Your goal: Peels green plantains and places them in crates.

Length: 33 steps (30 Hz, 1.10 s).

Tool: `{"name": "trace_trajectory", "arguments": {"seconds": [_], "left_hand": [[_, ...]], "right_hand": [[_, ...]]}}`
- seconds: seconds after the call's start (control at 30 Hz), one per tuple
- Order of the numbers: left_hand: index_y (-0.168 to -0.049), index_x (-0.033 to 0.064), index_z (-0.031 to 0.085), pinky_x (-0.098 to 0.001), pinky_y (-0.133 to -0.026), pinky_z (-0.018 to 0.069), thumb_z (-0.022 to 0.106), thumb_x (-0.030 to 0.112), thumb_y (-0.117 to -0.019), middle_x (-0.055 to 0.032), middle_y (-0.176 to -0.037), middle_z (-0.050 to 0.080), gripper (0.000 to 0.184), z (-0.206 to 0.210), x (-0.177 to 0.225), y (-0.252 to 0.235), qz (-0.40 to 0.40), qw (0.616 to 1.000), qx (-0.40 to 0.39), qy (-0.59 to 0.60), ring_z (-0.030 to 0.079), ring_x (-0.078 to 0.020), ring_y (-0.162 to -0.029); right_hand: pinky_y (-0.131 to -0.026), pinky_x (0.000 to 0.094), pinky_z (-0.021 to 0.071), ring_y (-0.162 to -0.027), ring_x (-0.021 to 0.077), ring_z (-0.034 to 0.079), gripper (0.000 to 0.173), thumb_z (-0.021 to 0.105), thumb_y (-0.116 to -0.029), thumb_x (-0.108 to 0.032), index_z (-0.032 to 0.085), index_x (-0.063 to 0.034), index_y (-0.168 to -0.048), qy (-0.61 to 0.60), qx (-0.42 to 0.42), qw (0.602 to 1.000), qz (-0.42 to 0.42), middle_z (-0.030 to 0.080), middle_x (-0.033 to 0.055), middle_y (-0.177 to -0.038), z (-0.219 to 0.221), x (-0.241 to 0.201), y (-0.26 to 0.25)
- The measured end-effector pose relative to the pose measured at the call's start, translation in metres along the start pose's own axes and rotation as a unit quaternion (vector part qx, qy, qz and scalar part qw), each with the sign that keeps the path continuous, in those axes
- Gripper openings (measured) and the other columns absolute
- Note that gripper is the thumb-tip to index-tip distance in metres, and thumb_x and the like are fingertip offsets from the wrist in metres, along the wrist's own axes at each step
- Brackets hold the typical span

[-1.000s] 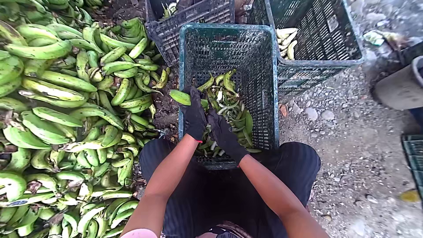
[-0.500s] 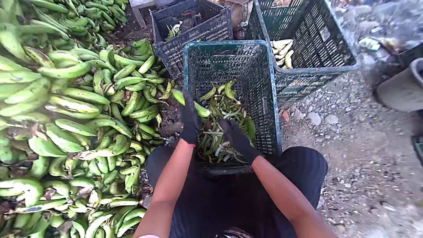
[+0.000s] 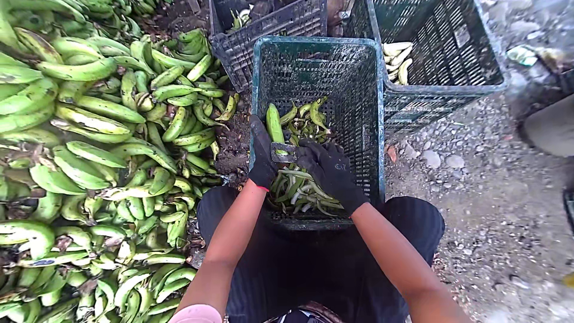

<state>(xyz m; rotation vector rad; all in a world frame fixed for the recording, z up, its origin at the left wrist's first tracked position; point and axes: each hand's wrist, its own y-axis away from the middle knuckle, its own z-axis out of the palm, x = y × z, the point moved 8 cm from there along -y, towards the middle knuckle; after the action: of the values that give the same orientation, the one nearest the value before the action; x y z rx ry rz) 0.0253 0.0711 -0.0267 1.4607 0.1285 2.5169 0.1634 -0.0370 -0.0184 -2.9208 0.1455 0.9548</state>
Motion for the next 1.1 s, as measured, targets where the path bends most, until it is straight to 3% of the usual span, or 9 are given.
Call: {"name": "trace_trajectory", "arguments": {"seconds": [0.13, 0.2, 0.3, 0.43, 0.57, 0.7, 0.83, 1.0, 1.1], "left_hand": [[-0.143, 0.0056, 0.043, -0.0336, -0.081, 0.0571, 0.006, 0.050, -0.1090, -0.0089, -0.107, 0.063, 0.067, -0.003, -0.011, 0.000, 0.027, 0.993, -0.050, -0.106, 0.064, -0.0127, -0.090], [-0.127, 0.0037, 0.053, -0.0322, -0.063, 0.0581, 0.003, 0.048, -0.1078, -0.0078, -0.089, 0.067, 0.070, 0.012, -0.021, 0.012, 0.027, 0.984, -0.073, -0.159, 0.065, -0.0127, -0.071], [-0.144, 0.0088, 0.045, -0.0333, -0.064, 0.0595, 0.004, 0.049, -0.1079, -0.0070, -0.094, 0.066, 0.068, 0.036, -0.031, 0.042, -0.026, 0.959, -0.154, -0.236, 0.065, -0.0147, -0.072], [-0.114, 0.0085, 0.051, -0.0320, -0.047, 0.0563, 0.006, 0.054, -0.1071, -0.0054, -0.070, 0.063, 0.065, 0.031, -0.030, 0.026, -0.049, 0.979, -0.140, -0.136, 0.063, -0.0167, -0.054], [-0.127, 0.0109, 0.049, -0.0322, -0.070, 0.0568, 0.017, 0.046, -0.1092, -0.0015, -0.093, 0.059, 0.051, 0.006, 0.002, -0.005, 0.059, 0.991, -0.075, -0.096, 0.061, -0.0099, -0.078], [-0.128, 0.0056, 0.048, -0.0316, -0.065, 0.0599, 0.017, 0.039, -0.1122, -0.0040, -0.086, 0.062, 0.048, -0.004, 0.031, -0.004, 0.082, 0.990, 0.014, -0.118, 0.065, -0.0125, -0.070], [-0.135, 0.0031, 0.044, -0.0342, -0.068, 0.0599, 0.017, 0.040, -0.1103, -0.0069, -0.091, 0.063, 0.052, 0.000, 0.021, -0.007, 0.097, 0.980, -0.048, -0.169, 0.066, -0.0153, -0.074], [-0.137, 0.0021, 0.050, -0.0336, -0.075, 0.0580, 0.018, 0.036, -0.1112, -0.0089, -0.102, 0.064, 0.053, 0.031, -0.018, 0.032, 0.009, 0.939, -0.184, -0.291, 0.064, -0.0142, -0.083], [-0.144, 0.0068, 0.043, -0.0349, -0.061, 0.0605, 0.016, 0.041, -0.1103, -0.0079, -0.088, 0.067, 0.055, 0.038, -0.030, 0.042, -0.037, 0.939, -0.212, -0.268, 0.067, -0.0175, -0.068]], "right_hand": [[-0.087, 0.0682, 0.0460, -0.120, 0.0484, 0.057, 0.054, 0.042, -0.1014, -0.061, 0.056, -0.0348, -0.147, -0.014, 0.001, 0.995, 0.095, 0.062, 0.0241, -0.129, 0.004, 0.015, -0.014], [-0.090, 0.0684, 0.0470, -0.121, 0.0467, 0.058, 0.050, 0.040, -0.1053, -0.054, 0.055, -0.0319, -0.148, -0.037, 0.003, 0.987, 0.159, 0.063, 0.0230, -0.129, 0.004, 0.034, -0.026], [-0.094, 0.0654, 0.0473, -0.115, 0.0368, 0.064, 0.056, 0.033, -0.1068, -0.057, 0.060, -0.0214, -0.141, -0.140, 0.036, 0.971, 0.189, 0.069, 0.0164, -0.122, 0.001, 0.066, -0.037], [-0.092, 0.0641, 0.0480, -0.112, 0.0343, 0.065, 0.063, 0.031, -0.1049, -0.061, 0.061, -0.0184, -0.139, -0.156, 0.054, 0.977, 0.136, 0.070, 0.0154, -0.118, -0.009, 0.050, -0.028], [-0.093, 0.0668, 0.0459, -0.114, 0.0413, 0.063, 0.062, 0.031, -0.1031, -0.064, 0.060, -0.0258, -0.142, -0.064, 0.021, 0.995, 0.077, 0.068, 0.0194, -0.120, 0.000, 0.020, -0.010], [-0.082, 0.0711, 0.0442, -0.111, 0.0509, 0.058, 0.065, 0.030, -0.1016, -0.067, 0.056, -0.0282, -0.146, -0.013, 0.028, 0.999, 0.025, 0.061, 0.0263, -0.124, -0.001, 0.002, 0.005], [-0.084, 0.0682, 0.0450, -0.117, 0.0471, 0.057, 0.054, 0.040, -0.1005, -0.063, 0.058, -0.0362, -0.144, -0.007, 0.018, 0.996, 0.089, 0.064, 0.0216, -0.126, 0.001, 0.010, -0.003], [-0.094, 0.0673, 0.0462, -0.120, 0.0409, 0.061, 0.057, 0.033, -0.1062, -0.058, 0.059, -0.0242, -0.144, -0.083, 0.037, 0.980, 0.179, 0.066, 0.0189, -0.128, -0.002, 0.051, -0.023], [-0.095, 0.0622, 0.0481, -0.115, 0.0313, 0.065, 0.056, 0.032, -0.1079, -0.055, 0.062, -0.0181, -0.138, -0.189, 0.043, 0.963, 0.185, 0.070, 0.0131, -0.122, -0.008, 0.068, -0.026]]}}
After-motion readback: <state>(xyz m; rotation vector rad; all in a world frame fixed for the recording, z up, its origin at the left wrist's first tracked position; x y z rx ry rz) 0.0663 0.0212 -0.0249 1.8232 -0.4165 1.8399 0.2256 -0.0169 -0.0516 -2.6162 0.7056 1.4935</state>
